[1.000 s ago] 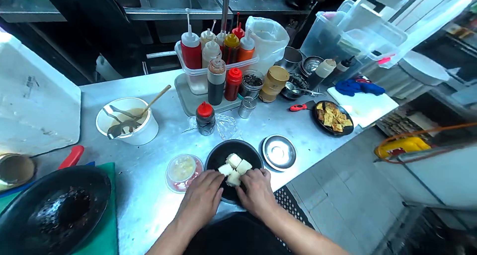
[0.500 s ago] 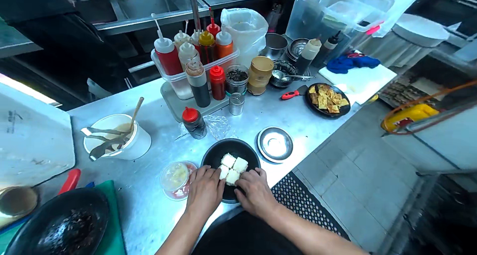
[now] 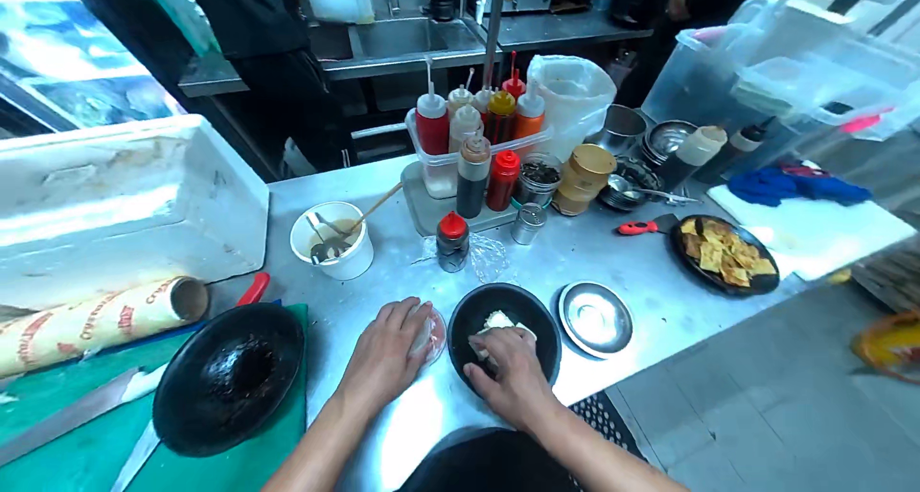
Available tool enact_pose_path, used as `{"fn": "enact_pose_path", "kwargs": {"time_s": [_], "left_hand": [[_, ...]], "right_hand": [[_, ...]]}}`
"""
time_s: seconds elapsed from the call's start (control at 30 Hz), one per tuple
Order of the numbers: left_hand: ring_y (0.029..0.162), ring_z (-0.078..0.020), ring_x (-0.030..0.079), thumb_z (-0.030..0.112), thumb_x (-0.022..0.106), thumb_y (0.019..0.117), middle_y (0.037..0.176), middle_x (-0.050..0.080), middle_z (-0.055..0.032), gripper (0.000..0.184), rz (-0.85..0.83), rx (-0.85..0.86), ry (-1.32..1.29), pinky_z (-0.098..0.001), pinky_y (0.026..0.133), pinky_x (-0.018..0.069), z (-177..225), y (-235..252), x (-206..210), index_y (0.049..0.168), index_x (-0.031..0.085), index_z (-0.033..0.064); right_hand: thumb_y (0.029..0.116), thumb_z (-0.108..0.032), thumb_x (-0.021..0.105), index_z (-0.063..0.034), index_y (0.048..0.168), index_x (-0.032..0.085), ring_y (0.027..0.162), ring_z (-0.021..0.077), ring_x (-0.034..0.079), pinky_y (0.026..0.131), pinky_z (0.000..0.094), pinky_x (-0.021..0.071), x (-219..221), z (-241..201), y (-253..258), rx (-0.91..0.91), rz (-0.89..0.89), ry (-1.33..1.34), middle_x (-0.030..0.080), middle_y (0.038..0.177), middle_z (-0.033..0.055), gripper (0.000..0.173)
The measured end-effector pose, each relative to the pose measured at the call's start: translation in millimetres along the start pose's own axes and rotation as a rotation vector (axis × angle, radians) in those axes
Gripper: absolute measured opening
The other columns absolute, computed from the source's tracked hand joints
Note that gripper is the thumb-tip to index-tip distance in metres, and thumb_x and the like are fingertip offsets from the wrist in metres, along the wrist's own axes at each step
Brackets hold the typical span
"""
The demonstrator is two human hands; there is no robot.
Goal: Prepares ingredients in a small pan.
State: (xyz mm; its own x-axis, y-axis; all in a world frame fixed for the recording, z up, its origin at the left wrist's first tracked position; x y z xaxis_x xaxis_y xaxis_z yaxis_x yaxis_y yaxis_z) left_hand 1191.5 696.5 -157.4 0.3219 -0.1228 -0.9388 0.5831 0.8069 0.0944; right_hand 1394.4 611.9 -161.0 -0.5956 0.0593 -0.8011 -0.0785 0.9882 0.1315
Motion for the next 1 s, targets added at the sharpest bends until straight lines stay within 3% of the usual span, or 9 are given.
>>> {"fn": "enact_pose_path", "kwargs": {"time_s": [0.1,0.17,0.27,0.33,0.43,0.67,0.83,0.9,1.0], "left_hand": [[0.12,-0.0263,0.063,0.059,0.048,0.1002,0.136,0.063,-0.0083,0.056,0.192,0.005,-0.094,-0.0446,0.091,0.0582,13.1,-4.4,-14.6,0.137,0.066,0.0206],[0.115,-0.0238,0.066,0.062,0.045,0.1009,0.13,0.066,-0.0084,0.06,0.231,0.01,-0.152,-0.0432,0.089,0.059,26.2,-11.8,-18.9,0.135,0.067,0.0192],[0.103,-0.0208,0.071,0.063,0.038,0.103,0.115,0.073,-0.0085,0.064,0.24,0.015,-0.204,-0.0426,0.084,0.0608,34.6,-23.8,-17.8,0.129,0.071,0.0142],[0.093,-0.0194,0.073,0.063,0.037,0.1034,0.108,0.075,-0.0074,0.066,0.217,0.019,-0.235,-0.0421,0.078,0.0615,32.8,-33.7,-19.7,0.126,0.072,0.0123],[0.089,-0.0186,0.074,0.063,0.034,0.1039,0.107,0.076,-0.0068,0.068,0.16,0.018,-0.294,-0.0429,0.073,0.061,26.3,-46.5,-21.7,0.127,0.072,0.012],[0.092,-0.0127,0.074,0.058,0.031,0.1063,0.106,0.077,-0.0038,0.065,0.164,0.022,-0.474,-0.0399,0.078,0.0608,10.0,-54.9,-28.2,0.124,0.074,0.0122],[0.079,-0.0088,0.073,0.048,0.033,0.108,0.098,0.076,0.0022,0.054,0.144,-0.194,-0.86,-0.0326,0.072,0.0644,-19.0,-53.1,-27.5,0.124,0.071,0.0124],[0.083,-0.0148,0.076,0.039,0.038,0.1074,0.102,0.077,-0.0026,0.046,0.17,-0.401,-0.934,-0.0366,0.074,0.0656,-34.4,-55.1,-17.9,0.126,0.067,0.0085],[0.077,-0.0193,0.076,0.03,0.047,0.1079,0.09,0.076,-0.0086,0.036,0.219,-0.685,-0.81,-0.0422,0.072,0.0653,-79.8,-70.9,13.0,0.125,0.065,0.0039]], "right_hand": [[0.0903,-0.048,0.069,-0.0102,0.149,0.051,0.131,0.0221,0.056,0.115,0.053,0.0379,9.4,-29.1,19.1,0.041,-0.112,0.127,0.063,0.138,0.0054,0.072],[0.0854,-0.048,0.074,-0.0065,0.155,0.042,0.135,0.0219,0.053,0.116,0.0514,0.0391,22.1,-42.6,24.1,0.048,-0.148,0.224,0.059,0.144,0.0082,0.087],[0.0819,-0.048,0.077,-0.0077,0.136,0.058,0.113,0.0146,0.066,0.101,0.045,0.0533,39.0,-52.7,25.2,-0.012,-0.126,0.299,0.071,0.118,0.0047,0.07],[0.0818,-0.05,0.078,-0.007,0.129,0.061,0.106,0.0142,0.068,0.098,0.0449,0.0541,43.1,-57.4,18.7,-0.081,-0.121,0.328,0.072,0.11,0.0046,0.066],[0.0805,-0.051,0.077,-0.0054,0.134,0.059,0.115,0.017,0.064,0.111,0.0482,0.0429,46.1,-65.2,9.2,-0.092,-0.197,0.287,0.071,0.118,0.0064,0.072],[0.0826,-0.044,0.077,-0.0044,0.135,0.058,0.115,0.0172,0.064,0.112,0.0485,0.0401,44.8,-81.9,7.7,-0.111,-0.209,0.285,0.071,0.119,0.0066,0.068],[0.0824,-0.048,0.081,-0.0054,0.146,0.051,0.129,0.0213,0.057,0.117,0.0498,0.0362,47.3,-69.5,5.6,-0.133,-0.19,0.331,0.065,0.135,0.0097,0.082],[0.0813,-0.052,0.08,-0.0061,0.144,0.054,0.13,0.0242,0.055,0.116,0.0506,0.0383,44.1,-65.7,7.9,-0.137,-0.138,0.354,0.062,0.136,0.0119,0.082],[0.0811,-0.056,0.079,-0.0097,0.141,0.057,0.13,0.027,0.054,0.111,0.0532,0.0431,35.9,-60.2,8.5,-0.17,-0.039,0.361,0.061,0.136,0.0129,0.079]]}}
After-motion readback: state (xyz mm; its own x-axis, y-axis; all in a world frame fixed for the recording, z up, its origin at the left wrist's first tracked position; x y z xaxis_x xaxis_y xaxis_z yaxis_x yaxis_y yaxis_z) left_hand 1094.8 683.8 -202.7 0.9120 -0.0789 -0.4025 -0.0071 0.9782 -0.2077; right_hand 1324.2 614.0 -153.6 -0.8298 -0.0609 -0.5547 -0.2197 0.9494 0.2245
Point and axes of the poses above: each hand's wrist, its own y-axis towards the middle knuckle, its own x-axis out of the palm, z = x × y, the point moved 5 cm from there along y, towards the middle knuckle
